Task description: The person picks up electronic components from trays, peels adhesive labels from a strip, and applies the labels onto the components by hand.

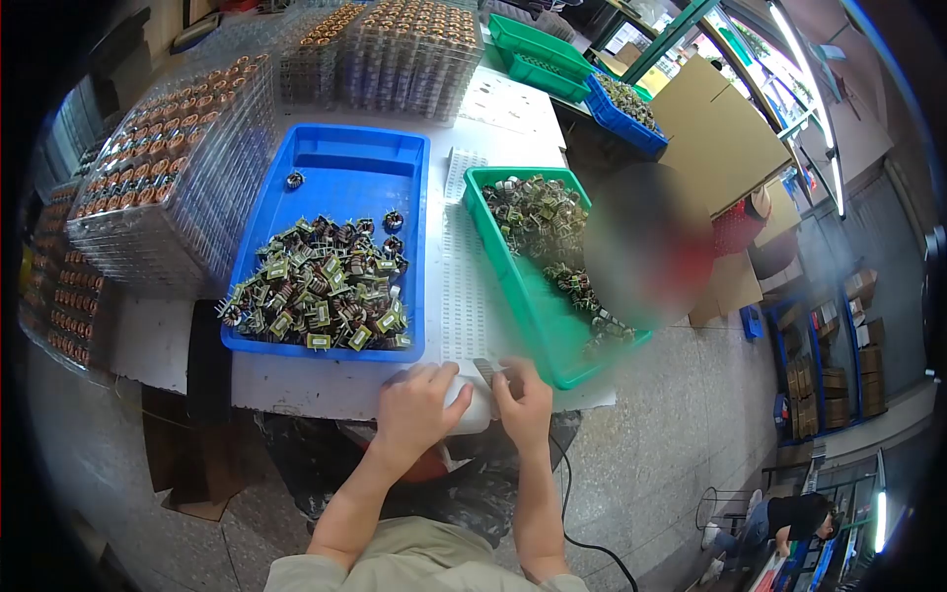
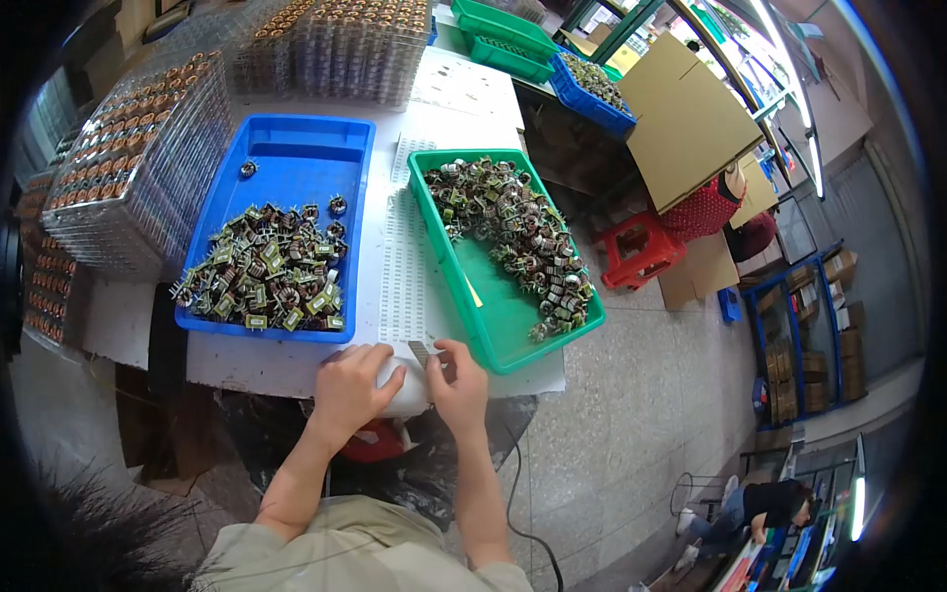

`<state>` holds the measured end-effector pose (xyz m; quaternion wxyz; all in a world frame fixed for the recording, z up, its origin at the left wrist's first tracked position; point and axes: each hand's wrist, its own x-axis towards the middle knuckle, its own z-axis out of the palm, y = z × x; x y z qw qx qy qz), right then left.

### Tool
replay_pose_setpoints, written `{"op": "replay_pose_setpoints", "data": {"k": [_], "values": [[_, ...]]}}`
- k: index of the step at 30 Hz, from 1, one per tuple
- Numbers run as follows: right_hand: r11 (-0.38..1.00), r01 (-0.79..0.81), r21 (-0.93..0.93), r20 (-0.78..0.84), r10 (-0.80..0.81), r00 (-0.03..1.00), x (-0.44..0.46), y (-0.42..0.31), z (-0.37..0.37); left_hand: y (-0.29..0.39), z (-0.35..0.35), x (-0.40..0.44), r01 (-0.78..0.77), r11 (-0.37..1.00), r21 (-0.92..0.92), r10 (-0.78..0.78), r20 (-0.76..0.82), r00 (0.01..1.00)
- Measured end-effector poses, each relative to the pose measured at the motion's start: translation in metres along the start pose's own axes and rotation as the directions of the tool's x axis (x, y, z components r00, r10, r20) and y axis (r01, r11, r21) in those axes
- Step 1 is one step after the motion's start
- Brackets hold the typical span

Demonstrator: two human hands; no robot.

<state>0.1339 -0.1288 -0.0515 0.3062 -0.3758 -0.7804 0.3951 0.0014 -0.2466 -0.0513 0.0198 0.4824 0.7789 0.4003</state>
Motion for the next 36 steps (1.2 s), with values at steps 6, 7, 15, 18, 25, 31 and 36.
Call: {"op": "replay_pose_setpoints", "data": {"k": [6, 7, 15, 18, 25, 31, 36], "values": [[1.0, -0.024, 0.0, -0.052, 0.024, 0.998, -0.002, 0.006, 0.001, 0.002, -0.021, -0.001, 0.1, 0.972, -0.214, -0.074, 0.125, 0.989], [0.999, -0.033, -0.001, -0.054, 0.033, 0.998, -0.002, 0.005, 0.001, 0.001, -0.02, -0.002, 0.114, 0.974, -0.194, -0.085, 0.152, 0.985], [0.999, -0.014, 0.048, -0.059, 0.017, 0.998, -0.003, 0.001, -0.001, 0.003, -0.021, 0.002, 0.172, 0.871, -0.459, -0.101, 0.174, 0.979], [0.993, -0.015, 0.114, -0.037, 0.02, 0.999, -0.003, -0.005, -0.005, 0.001, -0.013, 0.003, 0.159, 0.865, -0.476, -0.104, 0.14, 0.985], [0.953, -0.119, 0.279, 0.024, 0.117, 0.993, -0.005, 0.0, -0.008, 0.0, -0.001, 0.001, 0.047, 0.924, -0.379, -0.054, -0.007, 0.999], [0.944, -0.113, 0.309, 0.099, 0.086, 0.991, -0.009, 0.008, -0.013, 0.0, -0.006, 0.002, 0.063, 0.925, -0.375, -0.058, 0.024, 0.998], [0.974, -0.054, 0.218, 0.109, 0.031, 0.994, -0.009, 0.012, -0.016, 0.0, -0.015, 0.003, 0.071, 0.939, -0.337, -0.046, 0.081, 0.996]]}}
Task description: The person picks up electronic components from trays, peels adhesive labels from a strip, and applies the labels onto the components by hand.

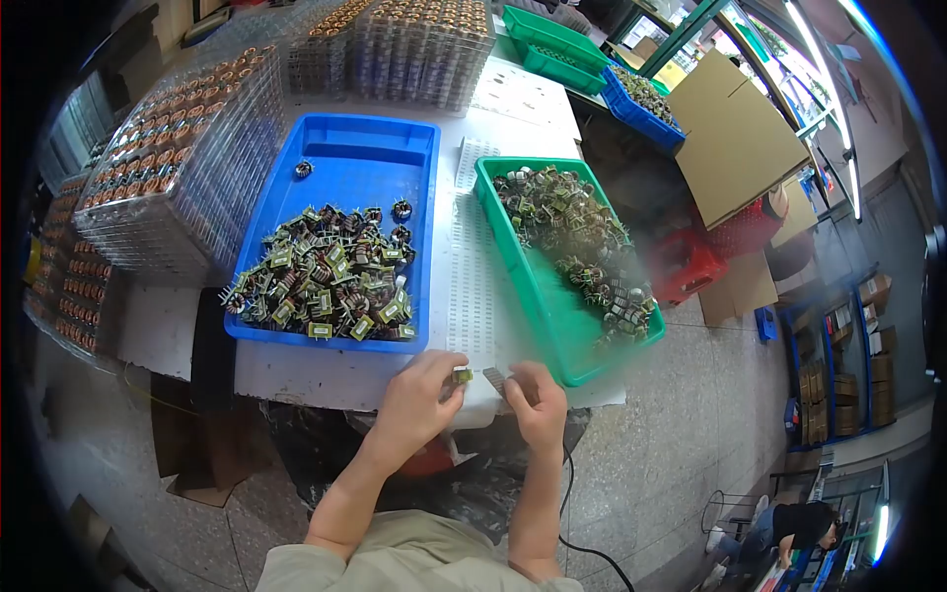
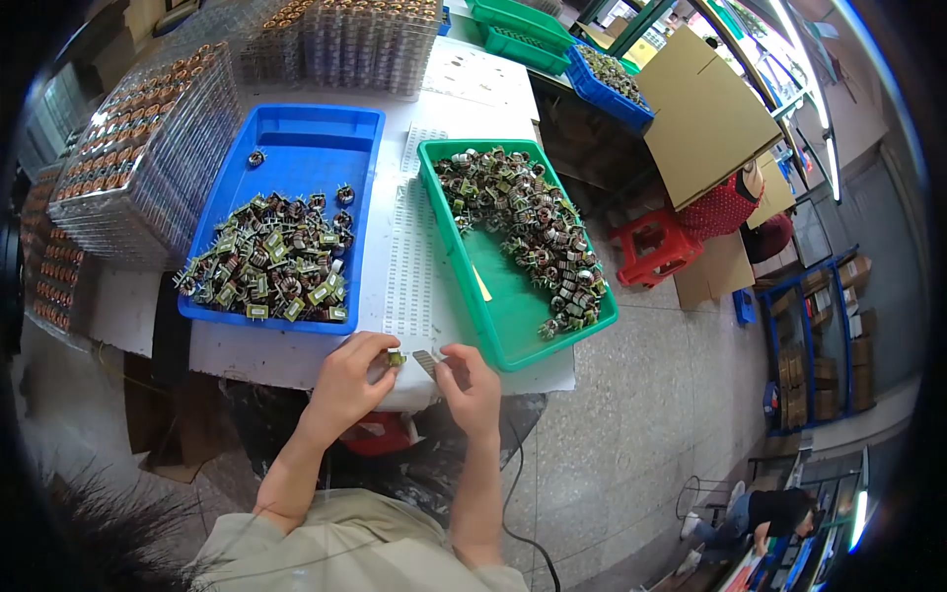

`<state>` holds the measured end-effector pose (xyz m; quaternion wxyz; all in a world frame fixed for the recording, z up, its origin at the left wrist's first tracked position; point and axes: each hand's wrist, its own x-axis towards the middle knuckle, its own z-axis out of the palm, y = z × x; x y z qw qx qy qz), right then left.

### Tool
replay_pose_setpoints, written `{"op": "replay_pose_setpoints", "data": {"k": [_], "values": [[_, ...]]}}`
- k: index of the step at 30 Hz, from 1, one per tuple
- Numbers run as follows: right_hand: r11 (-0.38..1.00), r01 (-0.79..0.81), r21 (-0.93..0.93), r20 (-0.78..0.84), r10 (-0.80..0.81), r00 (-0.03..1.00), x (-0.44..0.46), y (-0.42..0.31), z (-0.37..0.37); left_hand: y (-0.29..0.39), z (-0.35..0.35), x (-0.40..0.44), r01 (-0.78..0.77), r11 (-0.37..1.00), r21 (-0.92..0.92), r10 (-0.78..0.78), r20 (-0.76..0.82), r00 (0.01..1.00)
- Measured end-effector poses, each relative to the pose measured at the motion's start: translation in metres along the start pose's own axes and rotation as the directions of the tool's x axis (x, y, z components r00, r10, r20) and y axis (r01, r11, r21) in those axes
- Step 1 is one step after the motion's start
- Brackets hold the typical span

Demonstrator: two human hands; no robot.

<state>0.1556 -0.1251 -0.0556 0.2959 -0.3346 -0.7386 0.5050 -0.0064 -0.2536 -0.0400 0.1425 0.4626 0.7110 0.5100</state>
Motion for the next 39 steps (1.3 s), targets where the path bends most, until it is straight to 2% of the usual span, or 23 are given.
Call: {"op": "replay_pose_setpoints", "data": {"k": [6, 9, 12, 15, 18, 21, 24, 31, 39], "values": [[0.998, 0.034, -0.048, 0.026, -0.033, 0.999, 0.0, -0.001, 0.001, -0.007, -0.003, -0.001, 0.057, 0.998, -0.022, -0.057, -0.007, 0.998], [0.998, 0.03, -0.048, 0.034, -0.028, 0.999, 0.001, -0.002, 0.002, -0.009, -0.001, 0.0, -0.007, 0.999, -0.05, 0.007, -0.013, 1.0], [1.0, 0.019, -0.018, 0.024, -0.018, 1.0, 0.0, 0.001, 0.003, -0.005, 0.0, 0.001, 0.004, 0.999, 0.037, -0.003, -0.005, 1.0], [1.0, 0.026, -0.013, 0.016, -0.025, 1.0, 0.001, 0.002, 0.004, -0.005, 0.003, 0.001, -0.006, 1.0, 0.029, 0.007, -0.056, 0.998], [0.998, 0.048, -0.031, 0.01, -0.047, 0.999, 0.001, -0.003, 0.005, -0.003, 0.002, 0.002, 0.012, 0.998, 0.069, -0.009, -0.035, 0.999], [0.996, 0.069, -0.051, 0.014, -0.068, 0.998, 0.001, -0.003, 0.005, -0.011, 0.007, 0.0, -0.057, 0.997, 0.052, 0.061, -0.074, 0.995], [0.996, 0.079, -0.039, 0.014, -0.078, 0.997, 0.001, -0.003, 0.004, -0.008, 0.005, -0.001, -0.016, 0.997, 0.07, 0.016, -0.004, 1.0], [0.991, 0.113, -0.071, -0.001, -0.114, 0.993, 0.002, -0.008, 0.005, -0.012, 0.007, -0.002, -0.012, 0.997, 0.081, 0.015, -0.031, 0.999], [0.995, 0.062, -0.078, -0.002, -0.062, 0.998, 0.002, -0.007, 0.008, -0.012, 0.007, -0.001, -0.03, 0.997, 0.065, 0.034, -0.072, 0.997]]}}
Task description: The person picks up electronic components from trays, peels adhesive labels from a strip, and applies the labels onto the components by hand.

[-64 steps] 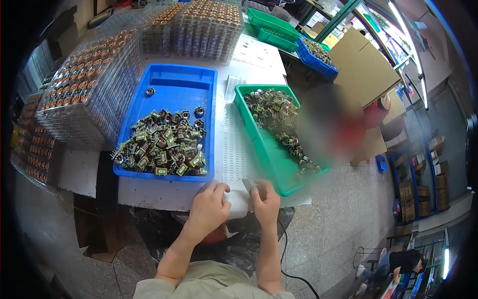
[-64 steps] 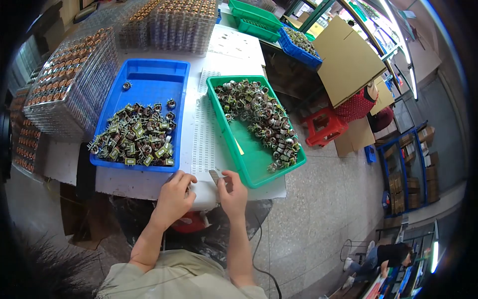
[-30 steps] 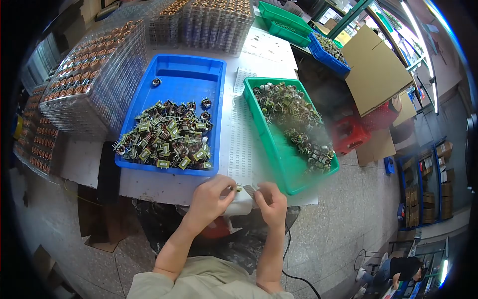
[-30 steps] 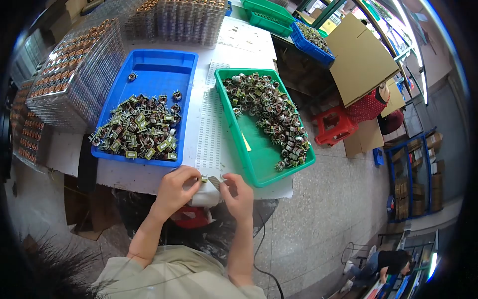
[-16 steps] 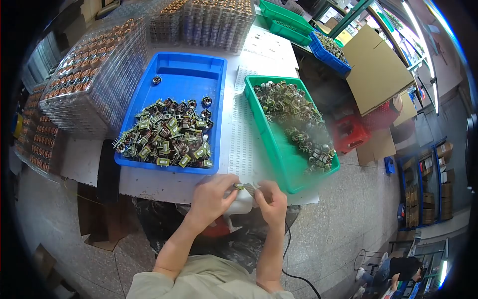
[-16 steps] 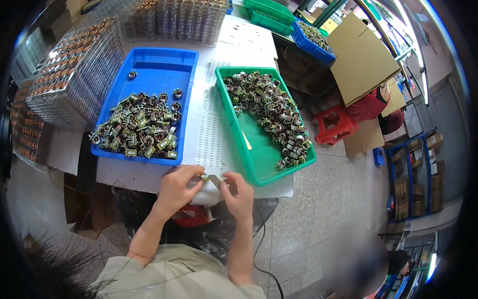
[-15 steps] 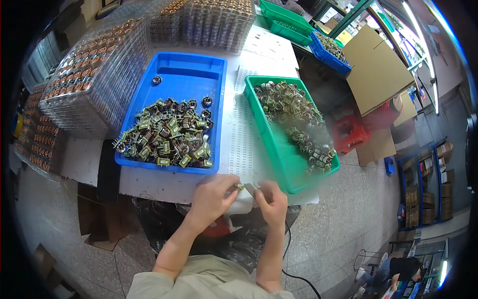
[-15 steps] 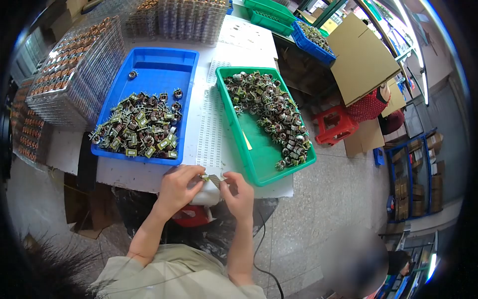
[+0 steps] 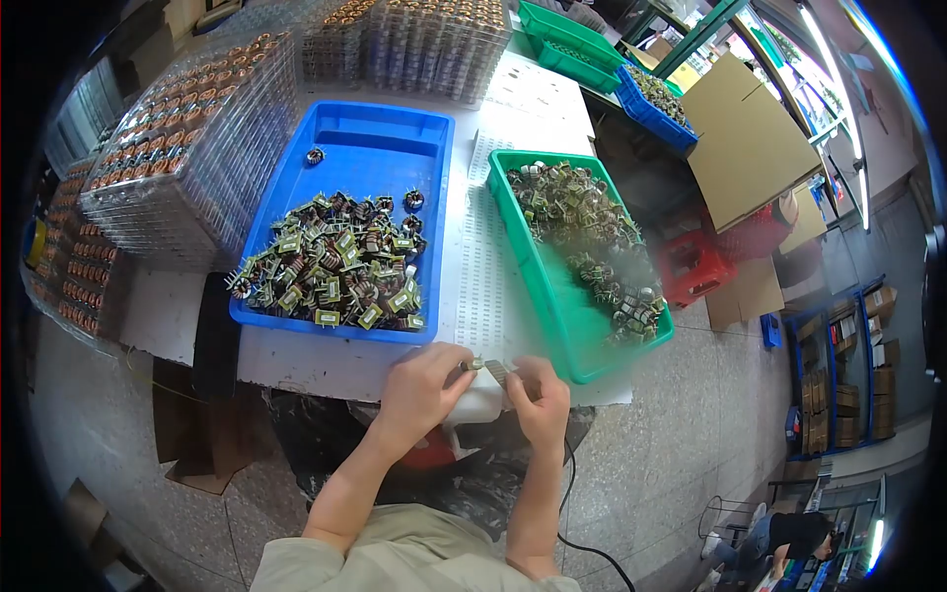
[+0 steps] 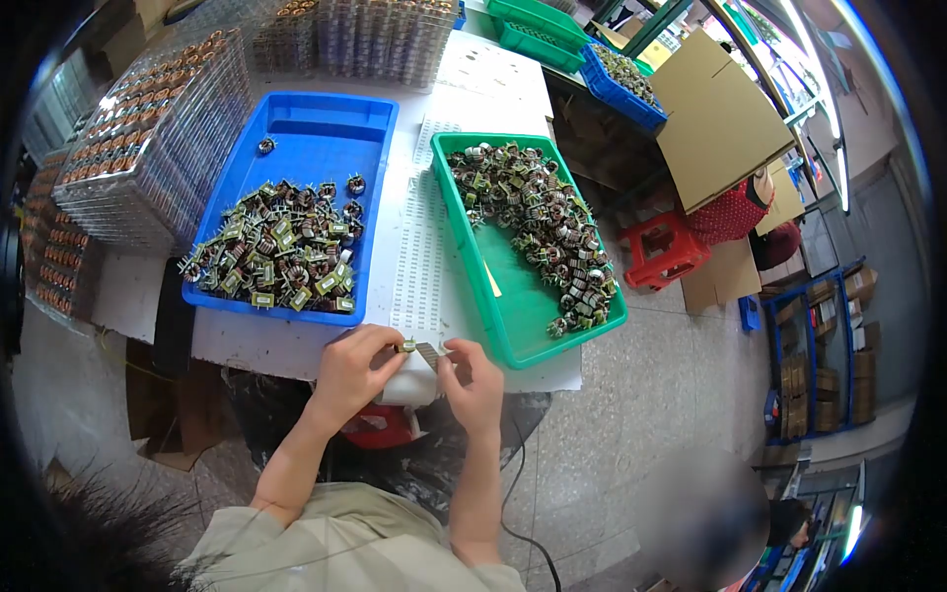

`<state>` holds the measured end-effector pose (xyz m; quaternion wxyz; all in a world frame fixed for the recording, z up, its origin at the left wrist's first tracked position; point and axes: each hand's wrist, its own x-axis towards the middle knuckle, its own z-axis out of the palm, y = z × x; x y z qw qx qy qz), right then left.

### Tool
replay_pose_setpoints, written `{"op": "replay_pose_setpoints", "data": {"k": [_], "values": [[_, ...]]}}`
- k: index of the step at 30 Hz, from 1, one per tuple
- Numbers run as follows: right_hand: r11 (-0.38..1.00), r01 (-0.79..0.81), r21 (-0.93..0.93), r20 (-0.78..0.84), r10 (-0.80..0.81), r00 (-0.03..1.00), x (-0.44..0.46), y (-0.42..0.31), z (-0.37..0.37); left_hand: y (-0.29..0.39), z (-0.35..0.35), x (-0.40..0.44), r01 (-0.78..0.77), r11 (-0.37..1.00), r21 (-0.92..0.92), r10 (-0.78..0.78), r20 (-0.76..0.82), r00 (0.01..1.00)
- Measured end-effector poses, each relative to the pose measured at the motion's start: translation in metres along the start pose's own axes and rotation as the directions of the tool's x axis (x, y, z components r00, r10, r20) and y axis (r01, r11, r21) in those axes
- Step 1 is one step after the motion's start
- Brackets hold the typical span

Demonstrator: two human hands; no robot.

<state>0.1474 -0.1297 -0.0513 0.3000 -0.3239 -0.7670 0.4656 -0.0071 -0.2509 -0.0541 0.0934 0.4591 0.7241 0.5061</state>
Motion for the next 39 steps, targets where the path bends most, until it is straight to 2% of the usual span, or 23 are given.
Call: {"op": "replay_pose_setpoints", "data": {"k": [10, 13, 34, 37, 39], "values": [[1.0, -0.024, 0.014, 0.01, 0.024, 1.0, 0.0002, 0.0004, 0.0011, 0.0019, -0.001, 0.0008, 0.002, 1.0, -0.01, -0.002, -0.018, 1.0], [1.0, 0.018, -0.023, 0.001, -0.018, 1.0, 0.0007, 0.0003, 0.0011, 0.0019, -0.0009, 0.0007, 0.001, 1.0, -0.008, -0.001, -0.015, 1.0], [0.993, 0.027, -0.114, 0.014, -0.025, 1.0, 0.0018, -0.0048, -0.0005, 0.003, -0.0012, 0.0014, 0.008, 1.0, -0.002, -0.008, -0.005, 1.0], [0.988, 0.083, -0.128, -0.004, -0.085, 0.996, 0.002, -0.0022, 0.0012, 0.0039, -0.0019, 0.0015, 0.01, 1.0, -0.004, -0.01, -0.003, 1.0], [0.993, 0.035, -0.113, 0.008, -0.035, 0.999, 0.0015, -0.0045, 0.0006, 0.005, -0.0025, 0.0015, 0.022, 1.0, -0.008, -0.022, 0.001, 1.0]]}}
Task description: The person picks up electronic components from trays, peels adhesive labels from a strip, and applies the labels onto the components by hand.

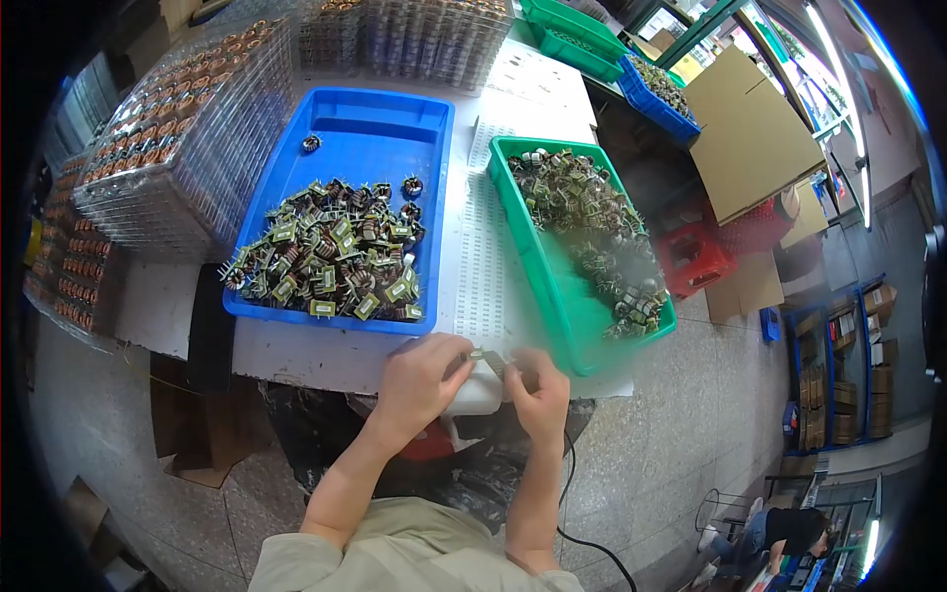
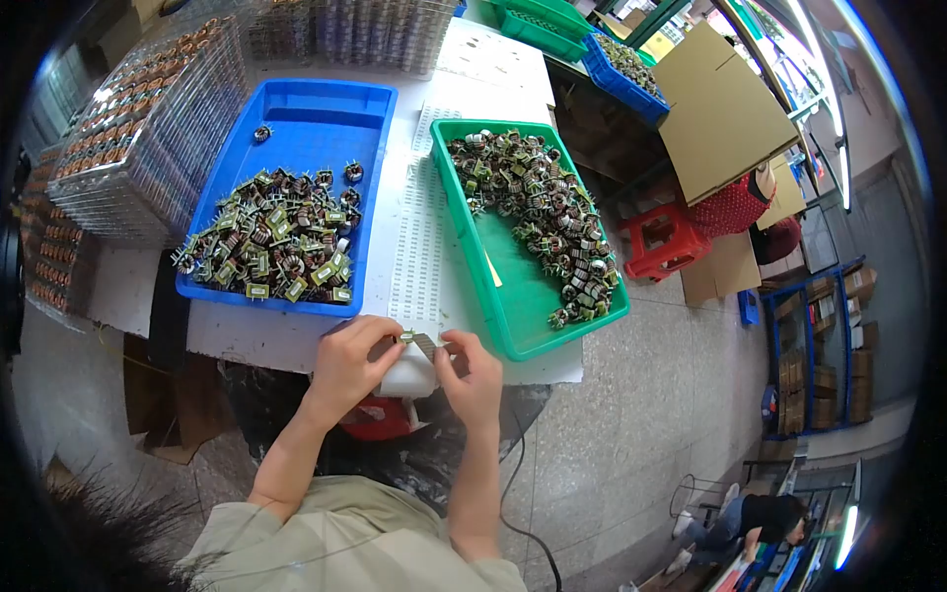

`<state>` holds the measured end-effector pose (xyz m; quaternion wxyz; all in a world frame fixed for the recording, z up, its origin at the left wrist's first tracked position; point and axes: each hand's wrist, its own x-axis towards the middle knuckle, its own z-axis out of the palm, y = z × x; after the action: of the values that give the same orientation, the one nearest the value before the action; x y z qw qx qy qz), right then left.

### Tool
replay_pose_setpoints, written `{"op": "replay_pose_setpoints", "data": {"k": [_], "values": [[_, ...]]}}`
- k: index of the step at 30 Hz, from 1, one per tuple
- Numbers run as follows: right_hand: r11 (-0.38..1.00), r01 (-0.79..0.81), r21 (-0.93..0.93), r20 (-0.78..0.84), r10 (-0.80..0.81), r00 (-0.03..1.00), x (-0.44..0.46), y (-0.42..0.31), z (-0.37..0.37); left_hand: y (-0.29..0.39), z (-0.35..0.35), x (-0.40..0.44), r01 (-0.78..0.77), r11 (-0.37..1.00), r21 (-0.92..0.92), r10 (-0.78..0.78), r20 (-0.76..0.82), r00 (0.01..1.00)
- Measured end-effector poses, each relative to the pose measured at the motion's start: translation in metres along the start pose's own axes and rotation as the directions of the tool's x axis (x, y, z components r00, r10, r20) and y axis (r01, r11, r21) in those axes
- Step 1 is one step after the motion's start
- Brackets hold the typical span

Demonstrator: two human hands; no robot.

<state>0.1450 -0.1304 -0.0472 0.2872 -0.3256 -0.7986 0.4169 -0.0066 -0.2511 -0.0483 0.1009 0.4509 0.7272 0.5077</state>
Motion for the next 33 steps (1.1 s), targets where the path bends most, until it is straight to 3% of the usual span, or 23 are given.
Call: {"op": "replay_pose_setpoints", "data": {"k": [16, 19, 28, 33], "values": [[0.997, 0.067, -0.05, -0.01, -0.067, 0.998, 0.001, -0.005, 0.0, -0.007, 0.004, -0.002, -0.051, 0.999, 0.006, 0.051, -0.02, 0.998], [1.0, -0.003, 0.011, -0.041, 0.003, 0.999, 0.001, -0.01, 0.002, -0.005, 0.003, -0.001, -0.061, 0.998, 0.007, 0.061, -0.023, 0.998], [0.996, 0.071, -0.051, -0.034, -0.073, 0.997, 0.001, -0.003, 0.002, -0.003, 0.001, -0.001, -0.085, 0.996, 0.018, 0.085, -0.023, 0.996], [0.995, -0.073, 0.068, 0.006, 0.072, 0.997, 0.0, -0.004, 0.0, -0.002, -0.001, 0.0, -0.089, 0.996, 0.029, 0.089, -0.009, 0.996]]}}
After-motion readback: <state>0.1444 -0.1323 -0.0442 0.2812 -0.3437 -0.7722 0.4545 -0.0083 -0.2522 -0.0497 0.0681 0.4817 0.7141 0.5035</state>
